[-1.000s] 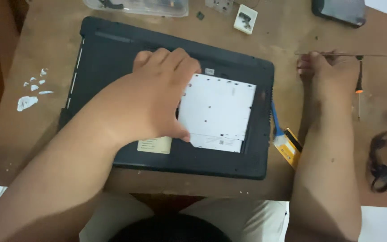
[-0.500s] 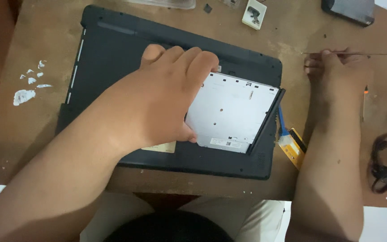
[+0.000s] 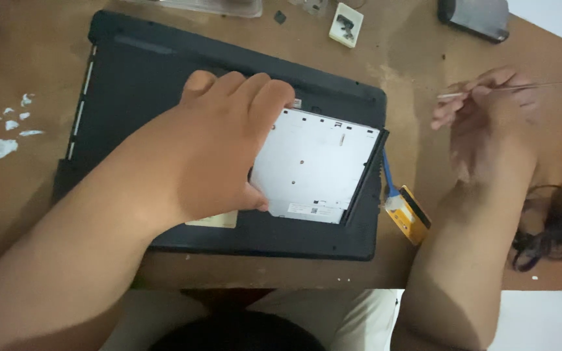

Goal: Removing screws and the optical drive from a laptop using a screwdriver

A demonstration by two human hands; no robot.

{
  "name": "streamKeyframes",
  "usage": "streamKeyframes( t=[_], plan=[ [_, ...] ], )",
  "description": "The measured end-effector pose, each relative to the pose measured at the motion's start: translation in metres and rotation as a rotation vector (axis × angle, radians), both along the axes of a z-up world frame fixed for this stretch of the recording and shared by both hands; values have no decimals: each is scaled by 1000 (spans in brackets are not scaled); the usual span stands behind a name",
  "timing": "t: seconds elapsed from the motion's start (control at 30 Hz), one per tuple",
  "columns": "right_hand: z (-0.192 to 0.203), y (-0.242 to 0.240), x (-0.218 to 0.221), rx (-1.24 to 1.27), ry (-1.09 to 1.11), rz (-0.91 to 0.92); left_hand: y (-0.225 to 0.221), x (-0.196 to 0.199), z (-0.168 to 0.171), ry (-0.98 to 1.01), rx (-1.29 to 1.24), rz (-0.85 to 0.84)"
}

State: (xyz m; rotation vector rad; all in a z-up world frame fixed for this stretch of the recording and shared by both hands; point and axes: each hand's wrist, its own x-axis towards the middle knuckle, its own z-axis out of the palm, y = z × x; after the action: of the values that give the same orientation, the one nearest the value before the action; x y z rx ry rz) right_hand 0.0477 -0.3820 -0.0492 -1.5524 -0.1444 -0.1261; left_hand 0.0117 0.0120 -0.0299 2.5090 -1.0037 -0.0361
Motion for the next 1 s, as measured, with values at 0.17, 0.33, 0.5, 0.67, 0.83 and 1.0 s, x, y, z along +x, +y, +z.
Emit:
streamKeyframes(
  t=[0.17, 0.33, 0.5, 0.67, 0.83, 1.0],
  plan=[
    [36, 55, -30, 152, 100, -1, -1, 4, 6, 140, 35, 12],
    [39, 70, -41, 218, 103, 153, -3, 10, 2, 209, 163, 79],
    [37, 78, -42, 229, 203, 191, 1, 13, -9, 145, 272, 82],
    [27, 68, -30, 109, 109, 112, 3, 13, -11, 122, 290, 64],
    [-10, -1, 20, -70, -13, -346, -11, 15, -5, 153, 463, 141],
    [-36, -32, 45, -220, 171, -499, -7, 16, -17, 171, 441, 193]
  ],
)
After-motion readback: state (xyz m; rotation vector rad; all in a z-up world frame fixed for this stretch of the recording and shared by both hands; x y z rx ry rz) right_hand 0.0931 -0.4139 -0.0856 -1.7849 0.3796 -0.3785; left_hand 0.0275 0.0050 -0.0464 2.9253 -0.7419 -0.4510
